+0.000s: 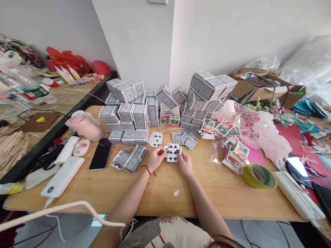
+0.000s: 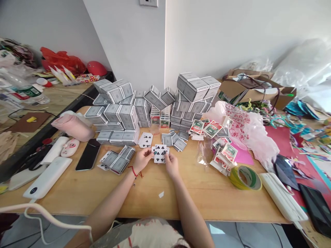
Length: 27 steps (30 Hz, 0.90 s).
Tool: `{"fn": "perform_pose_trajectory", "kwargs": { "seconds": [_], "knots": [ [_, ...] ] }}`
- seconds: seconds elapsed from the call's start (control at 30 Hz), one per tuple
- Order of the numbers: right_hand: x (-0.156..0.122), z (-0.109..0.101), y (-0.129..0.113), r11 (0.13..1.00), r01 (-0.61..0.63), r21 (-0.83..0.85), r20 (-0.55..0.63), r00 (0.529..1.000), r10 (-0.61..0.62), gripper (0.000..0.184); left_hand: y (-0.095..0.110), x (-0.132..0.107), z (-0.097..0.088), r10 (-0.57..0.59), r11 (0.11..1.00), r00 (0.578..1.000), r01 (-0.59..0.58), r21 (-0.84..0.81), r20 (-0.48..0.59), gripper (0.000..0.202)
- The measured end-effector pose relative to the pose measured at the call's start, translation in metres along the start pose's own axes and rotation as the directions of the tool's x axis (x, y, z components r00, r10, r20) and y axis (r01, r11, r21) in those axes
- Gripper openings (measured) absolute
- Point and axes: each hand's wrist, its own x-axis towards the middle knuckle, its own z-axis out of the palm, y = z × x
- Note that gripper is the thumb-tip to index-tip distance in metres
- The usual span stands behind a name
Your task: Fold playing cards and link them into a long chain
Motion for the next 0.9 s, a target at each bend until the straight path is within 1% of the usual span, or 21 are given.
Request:
{"fn": "perform_pose_trajectory", "kwargs": {
  "seconds": [0.07, 0.23, 0.4, 0.57, 0.67, 0.73, 0.8, 0.9],
  "knots": [
    [0.000, 0.001, -0.001, 1.000, -0.002, 0.009, 0.006, 1.000, 0.002, 0.040, 0.001, 0.000, 0.000, 0.002, 1.000, 1.000, -0.002, 0.007, 0.004, 0.019],
    [-0.002, 0.003, -0.007, 0.998, 0.036, 0.047, 0.021, 0.999, -0.037, 0.042, 0.001, -0.001, -0.001, 0.007, 1.000, 1.000, -0.007, 0.021, 0.008, 0.019],
    [-0.004, 0.003, -0.010, 1.000, 0.028, 0.014, 0.053, 0.998, -0.029, 0.037, 0.000, -0.001, 0.000, 0.005, 1.000, 1.000, -0.005, 0.030, 0.002, 0.017],
    [-0.005, 0.002, -0.010, 0.999, 0.034, -0.015, 0.048, 0.998, -0.033, 0.036, 0.001, -0.001, 0.000, -0.013, 1.000, 1.000, 0.013, -0.015, 0.013, 0.018],
    [-0.004, 0.002, -0.008, 0.999, 0.040, -0.021, 0.034, 0.999, -0.039, 0.035, 0.002, -0.001, -0.002, -0.031, 0.997, 0.999, 0.032, -0.064, 0.006, 0.024],
    [-0.004, 0.001, -0.007, 0.999, 0.043, -0.019, 0.034, 0.999, -0.042, 0.035, 0.003, -0.001, -0.005, -0.034, 0.993, 0.999, 0.038, -0.112, 0.033, 0.029],
    [-0.004, 0.001, -0.007, 0.999, 0.046, -0.014, 0.041, 0.998, -0.045, 0.034, 0.003, -0.001, -0.009, -0.028, 0.988, 0.996, 0.040, -0.146, 0.083, 0.031],
    [-0.004, 0.000, -0.007, 0.999, 0.047, 0.003, 0.051, 0.998, -0.047, 0.033, 0.004, 0.000, -0.012, -0.027, 0.990, 0.991, 0.045, -0.132, 0.134, 0.031]
  ]
}}
